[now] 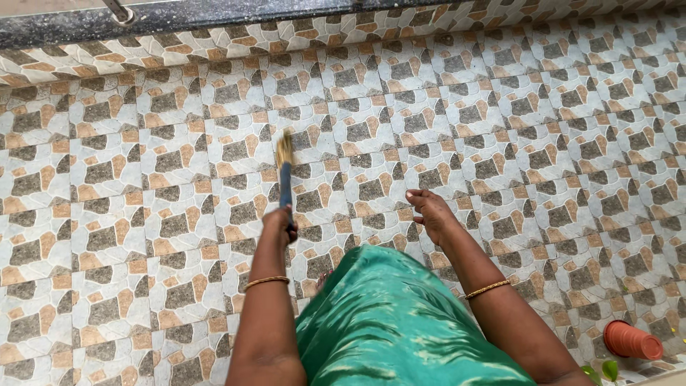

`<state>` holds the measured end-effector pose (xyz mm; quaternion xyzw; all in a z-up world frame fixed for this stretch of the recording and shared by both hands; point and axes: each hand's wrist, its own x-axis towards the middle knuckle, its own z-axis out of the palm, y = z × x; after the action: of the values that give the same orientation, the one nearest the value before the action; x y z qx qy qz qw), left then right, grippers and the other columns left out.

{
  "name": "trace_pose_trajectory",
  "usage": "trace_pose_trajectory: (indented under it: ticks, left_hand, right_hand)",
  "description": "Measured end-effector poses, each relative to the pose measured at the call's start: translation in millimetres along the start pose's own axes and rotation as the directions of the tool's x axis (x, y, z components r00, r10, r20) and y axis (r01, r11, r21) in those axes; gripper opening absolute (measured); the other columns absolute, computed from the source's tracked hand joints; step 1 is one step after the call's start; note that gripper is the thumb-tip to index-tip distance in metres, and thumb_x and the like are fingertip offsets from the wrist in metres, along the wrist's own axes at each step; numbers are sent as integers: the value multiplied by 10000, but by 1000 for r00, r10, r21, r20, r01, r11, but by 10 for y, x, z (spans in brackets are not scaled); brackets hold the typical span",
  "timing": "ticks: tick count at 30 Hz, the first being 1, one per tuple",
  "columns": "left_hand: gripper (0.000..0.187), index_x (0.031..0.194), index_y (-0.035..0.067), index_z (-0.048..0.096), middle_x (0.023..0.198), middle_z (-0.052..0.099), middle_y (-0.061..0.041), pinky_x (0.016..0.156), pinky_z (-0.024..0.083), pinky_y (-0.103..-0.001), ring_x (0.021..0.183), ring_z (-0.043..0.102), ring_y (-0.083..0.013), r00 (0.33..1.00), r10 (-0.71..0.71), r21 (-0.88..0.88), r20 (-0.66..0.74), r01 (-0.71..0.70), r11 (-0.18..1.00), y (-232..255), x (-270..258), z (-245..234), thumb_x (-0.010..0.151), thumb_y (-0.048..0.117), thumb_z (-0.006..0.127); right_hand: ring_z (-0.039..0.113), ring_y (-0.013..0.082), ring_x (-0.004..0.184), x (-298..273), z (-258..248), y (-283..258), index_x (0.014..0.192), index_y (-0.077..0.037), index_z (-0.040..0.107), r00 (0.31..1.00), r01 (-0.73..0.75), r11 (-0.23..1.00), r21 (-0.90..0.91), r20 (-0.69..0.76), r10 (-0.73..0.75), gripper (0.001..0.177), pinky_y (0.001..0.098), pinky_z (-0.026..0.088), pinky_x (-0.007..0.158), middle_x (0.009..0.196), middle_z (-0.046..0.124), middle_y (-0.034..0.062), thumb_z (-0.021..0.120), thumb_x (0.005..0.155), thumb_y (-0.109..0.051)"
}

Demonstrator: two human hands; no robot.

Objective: The person sweeps the tiled floor of a balcony using a small broom, moving debris towards the edges.

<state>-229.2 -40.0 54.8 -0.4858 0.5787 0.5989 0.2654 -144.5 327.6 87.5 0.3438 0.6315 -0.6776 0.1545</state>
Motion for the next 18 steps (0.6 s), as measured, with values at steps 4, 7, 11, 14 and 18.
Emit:
trace_pose_trajectory:
  ticks: [4,7,11,14,18]
  left_hand:
    - [245,1142,9,553,619,527,-60,371,365,-284,429,466,-150,990,-139,242,-15,138,960,-192,39,431,1047,234,579]
    - [267,1142,37,467,604,495,-36,354,296,-244,412,358,-117,941,-207,200,268,155,967,-121,98,466,1050,280,531]
    - [271,1159,20,498,624,523,-25,350,305,-212,413,387,-72,889,-109,-56,444,149,987,378,91,66,1033,245,581]
    - [302,1158,46,504,630,527,-23,351,308,-217,412,389,-74,918,3,-91,396,36,995,636,-30,-233,1018,290,613]
    - [287,1081,98,501,622,486,-28,360,309,-245,404,403,-103,989,47,-67,137,-38,997,751,70,-154,996,346,617]
  right_hand:
    - [510,216,1276,-26,284,-242,1273,-118,641,999,5,999,-47,42,-3,470,391,419,955,1346,637,74,727,876,-353]
    - [532,203,1286,-20,367,-406,1255,-125,651,999,3,996,-86,34,0,452,382,422,971,1341,649,68,720,874,-358]
    - [532,194,1249,119,275,-488,1227,-140,651,1000,18,997,-80,-15,-19,411,376,418,966,1316,651,62,729,881,-349]
    - [472,212,1158,275,179,-484,1222,-122,668,1000,4,1000,-14,-24,-4,396,397,418,928,1264,605,74,749,888,-318]
    - [472,196,1117,535,113,-611,1211,-162,673,1000,-22,998,-66,10,23,379,400,416,908,1255,628,29,732,879,-334]
